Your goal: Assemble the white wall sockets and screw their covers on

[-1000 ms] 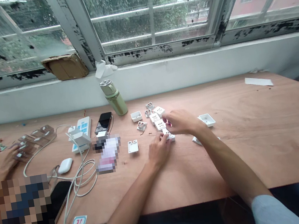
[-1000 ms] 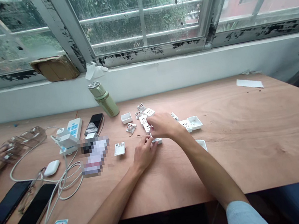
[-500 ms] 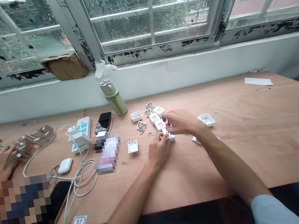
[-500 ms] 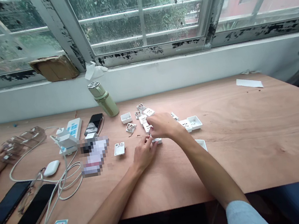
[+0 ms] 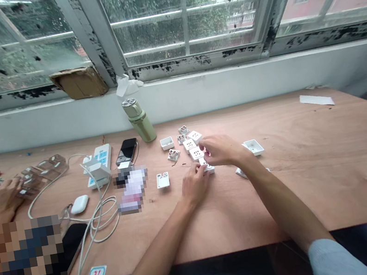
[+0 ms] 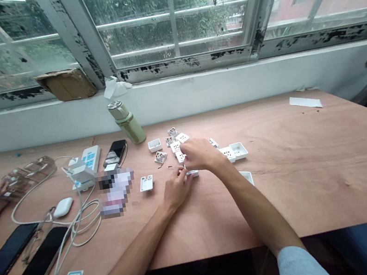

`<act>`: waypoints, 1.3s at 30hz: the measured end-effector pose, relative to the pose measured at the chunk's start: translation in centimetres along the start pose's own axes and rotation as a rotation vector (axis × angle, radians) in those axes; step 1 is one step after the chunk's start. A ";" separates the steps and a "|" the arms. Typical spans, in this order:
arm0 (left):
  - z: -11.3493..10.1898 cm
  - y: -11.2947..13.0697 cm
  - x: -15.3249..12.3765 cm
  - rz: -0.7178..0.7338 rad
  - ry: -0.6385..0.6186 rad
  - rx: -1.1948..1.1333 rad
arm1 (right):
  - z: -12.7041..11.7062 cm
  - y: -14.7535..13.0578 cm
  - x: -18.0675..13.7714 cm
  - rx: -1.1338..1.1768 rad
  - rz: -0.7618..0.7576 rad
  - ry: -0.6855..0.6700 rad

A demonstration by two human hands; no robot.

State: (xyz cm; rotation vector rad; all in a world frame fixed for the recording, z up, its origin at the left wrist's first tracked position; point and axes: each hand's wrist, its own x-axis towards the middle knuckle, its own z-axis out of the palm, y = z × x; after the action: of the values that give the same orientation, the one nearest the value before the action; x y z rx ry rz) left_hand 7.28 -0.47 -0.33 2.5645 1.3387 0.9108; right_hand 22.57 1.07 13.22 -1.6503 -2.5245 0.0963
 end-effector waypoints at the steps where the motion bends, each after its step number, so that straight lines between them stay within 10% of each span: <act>1: 0.0 0.0 0.0 0.000 0.002 0.001 | 0.0 0.0 0.0 0.001 -0.004 -0.003; 39: 0.3 -0.1 -0.1 -0.016 -0.018 -0.007 | -0.1 0.0 0.0 0.017 -0.010 -0.015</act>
State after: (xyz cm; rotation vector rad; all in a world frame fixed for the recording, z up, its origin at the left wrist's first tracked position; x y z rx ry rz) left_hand 7.29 -0.40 -0.64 2.5466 1.3464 0.8858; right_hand 22.62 1.07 13.36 -1.6361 -2.5357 0.1289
